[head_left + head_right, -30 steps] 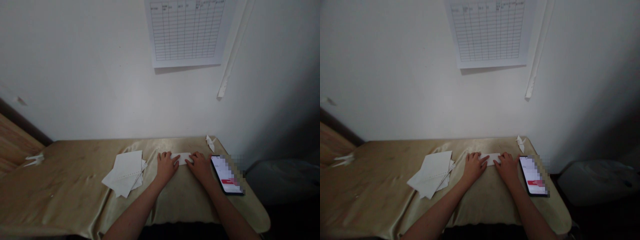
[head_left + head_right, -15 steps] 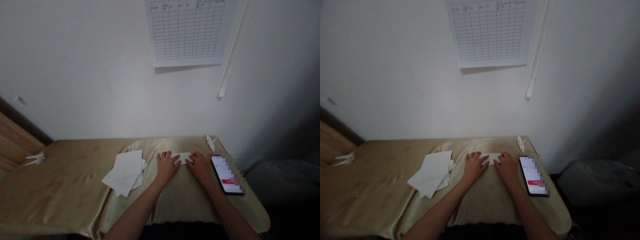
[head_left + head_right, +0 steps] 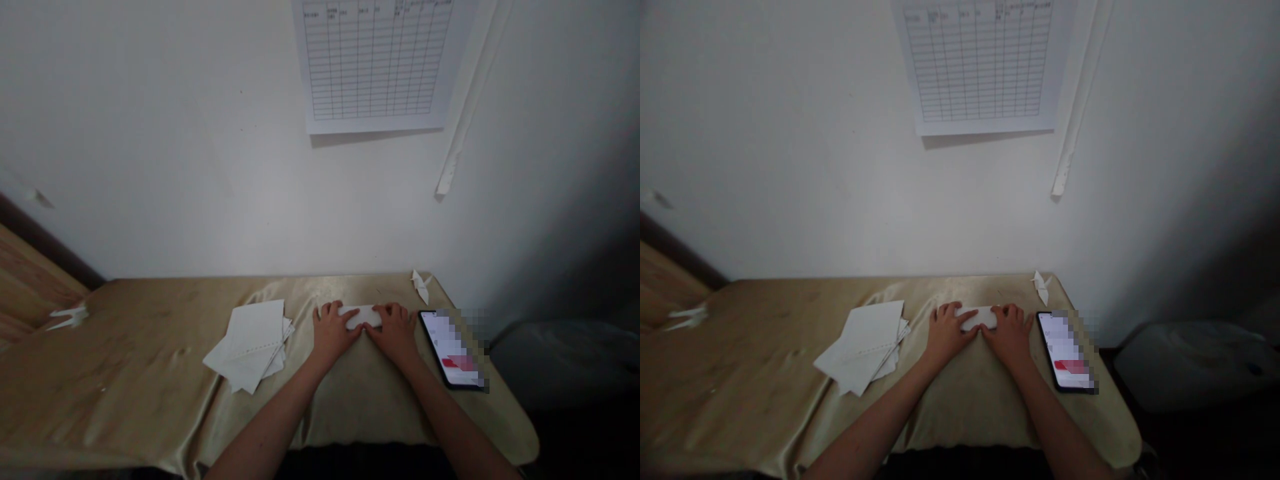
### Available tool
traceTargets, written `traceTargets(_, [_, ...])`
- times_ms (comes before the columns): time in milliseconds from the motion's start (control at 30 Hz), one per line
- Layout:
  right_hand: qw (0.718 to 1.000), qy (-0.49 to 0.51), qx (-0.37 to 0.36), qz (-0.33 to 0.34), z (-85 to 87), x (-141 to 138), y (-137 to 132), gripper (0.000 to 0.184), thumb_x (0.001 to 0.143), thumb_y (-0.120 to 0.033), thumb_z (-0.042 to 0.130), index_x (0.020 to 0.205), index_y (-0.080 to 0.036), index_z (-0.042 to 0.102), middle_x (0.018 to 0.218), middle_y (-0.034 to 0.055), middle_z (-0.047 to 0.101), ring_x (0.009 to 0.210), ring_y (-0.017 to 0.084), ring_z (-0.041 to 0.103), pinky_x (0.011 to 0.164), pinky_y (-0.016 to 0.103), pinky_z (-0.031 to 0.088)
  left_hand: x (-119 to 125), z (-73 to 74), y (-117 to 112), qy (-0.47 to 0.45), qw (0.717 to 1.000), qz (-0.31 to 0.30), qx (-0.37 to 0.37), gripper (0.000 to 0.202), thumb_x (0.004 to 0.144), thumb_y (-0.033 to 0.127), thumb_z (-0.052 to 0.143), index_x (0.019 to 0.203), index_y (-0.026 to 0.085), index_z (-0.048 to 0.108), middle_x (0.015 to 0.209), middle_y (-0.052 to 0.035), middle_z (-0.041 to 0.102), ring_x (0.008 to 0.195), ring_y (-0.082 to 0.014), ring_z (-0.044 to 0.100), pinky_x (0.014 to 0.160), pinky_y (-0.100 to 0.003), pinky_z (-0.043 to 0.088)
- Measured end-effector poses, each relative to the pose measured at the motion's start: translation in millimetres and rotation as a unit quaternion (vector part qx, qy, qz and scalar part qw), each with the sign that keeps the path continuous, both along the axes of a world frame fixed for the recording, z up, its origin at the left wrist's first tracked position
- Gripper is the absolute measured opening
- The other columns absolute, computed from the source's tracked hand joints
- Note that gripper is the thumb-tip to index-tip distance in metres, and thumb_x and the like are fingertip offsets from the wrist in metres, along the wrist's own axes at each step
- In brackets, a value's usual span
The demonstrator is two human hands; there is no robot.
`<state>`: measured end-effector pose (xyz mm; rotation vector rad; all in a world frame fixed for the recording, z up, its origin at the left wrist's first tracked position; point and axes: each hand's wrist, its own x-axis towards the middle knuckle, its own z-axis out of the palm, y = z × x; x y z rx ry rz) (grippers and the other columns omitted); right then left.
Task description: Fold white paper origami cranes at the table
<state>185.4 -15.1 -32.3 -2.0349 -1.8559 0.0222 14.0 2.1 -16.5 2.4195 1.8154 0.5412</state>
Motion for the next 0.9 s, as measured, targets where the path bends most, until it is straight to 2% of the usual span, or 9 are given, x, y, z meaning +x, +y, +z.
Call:
traceTargets(233, [1.0,0.014,-0.011,0.007,-3.4,5.6,2.2,0.055,0.082,-0.06,0.059,0.128,-0.031,0.059,0.123,0.0109,0.052,0.119,0.033,0.045,0.108,0.06,0.019,-4.3,-0.7,4.0,0.003,1.0,-0.006,-0.014,0.045,0.082,0.058,0.064,0.126,0.048,0.062,0.136,-0.0021,0.052,0.127,-0.0303,0.041,0.112,-0.052,0.024])
traceTargets(500, [1.0,0.021,-0.009,0.006,-4.0,6.6,1.8,0.054,0.082,-0.058,0.061,0.128,-0.031,0.059,0.123,0.0102,0.052,0.12,0.032,0.045,0.11,0.059,0.016,-11.3,-5.3,11.3,0.017,1.0,-0.002,-0.025,0.045,0.08,0.056,0.067,0.125,0.052,0.061,0.145,-0.0018,0.045,0.132,-0.0319,0.039,0.111,-0.055,0.026])
traceTargets(667, [1.0,0.026,-0.011,0.01,-3.1,7.2,2.0,0.053,0.081,-0.057,0.063,0.127,-0.031,0.06,0.123,0.0101,0.052,0.121,0.032,0.044,0.11,0.059,0.017,-24.2,2.6,14.0,0.04,0.998,-0.007,-0.046,0.042,0.08,0.055,0.069,0.121,0.053,0.063,0.148,-0.0014,0.044,0.133,-0.0336,0.039,0.109,-0.058,0.028])
traceTargets(900, [1.0,0.023,-0.012,0.008,-3.2,7.4,2.1,0.052,0.082,-0.057,0.061,0.127,-0.031,0.06,0.123,0.0104,0.052,0.12,0.032,0.045,0.109,0.059,0.019,-34.7,11.4,13.9,0.048,0.995,-0.017,-0.091,0.044,0.081,0.05,0.07,0.124,0.053,0.061,0.149,0.0008,0.044,0.137,-0.033,0.036,0.111,-0.054,0.029])
